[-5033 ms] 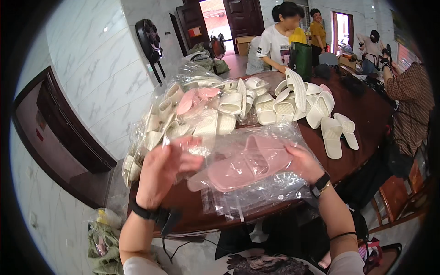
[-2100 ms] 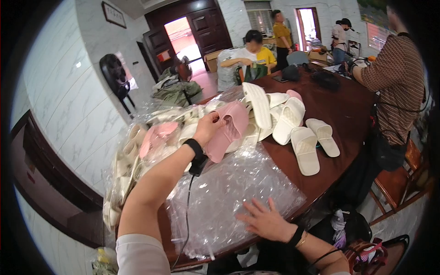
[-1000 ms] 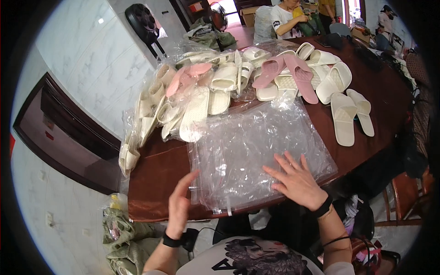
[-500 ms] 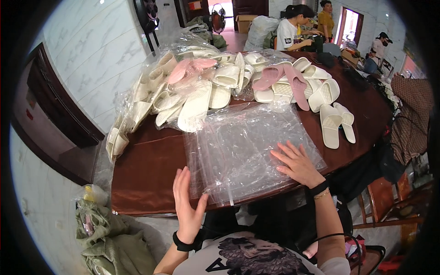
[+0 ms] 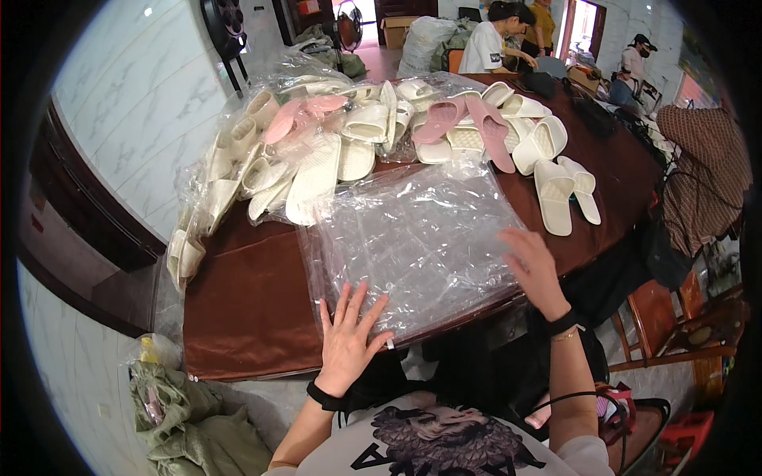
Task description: Inspecting and placing various sandals and slides into clear plastic bags.
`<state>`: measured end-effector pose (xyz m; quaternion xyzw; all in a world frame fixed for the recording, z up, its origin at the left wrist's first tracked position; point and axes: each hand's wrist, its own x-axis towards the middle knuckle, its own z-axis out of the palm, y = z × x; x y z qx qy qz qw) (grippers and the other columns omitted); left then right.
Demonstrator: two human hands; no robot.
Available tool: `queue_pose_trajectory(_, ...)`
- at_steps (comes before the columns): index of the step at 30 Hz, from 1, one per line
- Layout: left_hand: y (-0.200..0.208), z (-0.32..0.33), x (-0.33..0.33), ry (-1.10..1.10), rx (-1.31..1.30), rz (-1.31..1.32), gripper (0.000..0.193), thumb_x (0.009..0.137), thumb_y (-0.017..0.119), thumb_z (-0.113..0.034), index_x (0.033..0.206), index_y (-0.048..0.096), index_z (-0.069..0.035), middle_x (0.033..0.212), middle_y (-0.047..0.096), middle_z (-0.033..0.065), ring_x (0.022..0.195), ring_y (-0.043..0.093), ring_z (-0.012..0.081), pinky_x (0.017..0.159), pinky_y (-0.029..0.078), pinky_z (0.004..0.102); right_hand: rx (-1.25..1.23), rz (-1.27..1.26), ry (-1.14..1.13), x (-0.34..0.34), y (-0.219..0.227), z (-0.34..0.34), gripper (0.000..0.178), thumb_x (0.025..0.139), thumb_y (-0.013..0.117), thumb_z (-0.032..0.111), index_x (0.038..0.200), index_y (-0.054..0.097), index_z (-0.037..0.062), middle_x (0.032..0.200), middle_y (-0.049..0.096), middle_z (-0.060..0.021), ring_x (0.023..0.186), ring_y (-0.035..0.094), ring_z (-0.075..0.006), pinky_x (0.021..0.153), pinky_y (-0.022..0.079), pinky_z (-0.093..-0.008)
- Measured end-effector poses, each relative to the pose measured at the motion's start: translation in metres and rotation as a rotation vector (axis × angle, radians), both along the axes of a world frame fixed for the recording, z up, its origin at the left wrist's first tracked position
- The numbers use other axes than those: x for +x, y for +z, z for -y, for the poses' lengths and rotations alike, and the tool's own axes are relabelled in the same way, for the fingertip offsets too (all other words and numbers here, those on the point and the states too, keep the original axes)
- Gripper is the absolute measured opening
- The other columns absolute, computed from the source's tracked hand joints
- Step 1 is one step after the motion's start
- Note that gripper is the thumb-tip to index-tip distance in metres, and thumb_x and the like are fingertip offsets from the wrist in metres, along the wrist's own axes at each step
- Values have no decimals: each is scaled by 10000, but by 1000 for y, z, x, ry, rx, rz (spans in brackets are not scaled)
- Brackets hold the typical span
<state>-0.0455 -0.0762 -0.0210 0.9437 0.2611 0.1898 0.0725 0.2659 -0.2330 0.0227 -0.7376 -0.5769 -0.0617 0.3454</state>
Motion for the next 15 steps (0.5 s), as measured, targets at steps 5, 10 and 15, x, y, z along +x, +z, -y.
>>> queue_pose_trajectory(5,0,-3,1,-13,-8,-36,644,816,650,-452,1395,489,-224,1522,324,99,1406,283,329,1109,173,614,-256,92,14,17,-39,19,431,919,561,240,1337,529,139,1410,457,-106,1343,372,-300,1143,218,-486)
queue_pose_trajectory(10,3,-6,-7,-15,47,-61,691,812,646,-477,1424,449,-223,1548,265,120,1426,235,346,1111,150,625,-188,46,62,17,-22,19,461,907,572,204,1360,505,150,1433,437,-113,1349,366,-313,1141,232,-478)
queue_pose_trajectory(15,21,-7,-24,-115,-117,-85,601,892,576,-456,1429,436,-229,1542,263,140,1431,196,379,1105,124,644,-275,178,61,11,-34,20,455,847,633,153,1298,567,156,1401,476,-115,1326,394,-324,1106,293,-464)
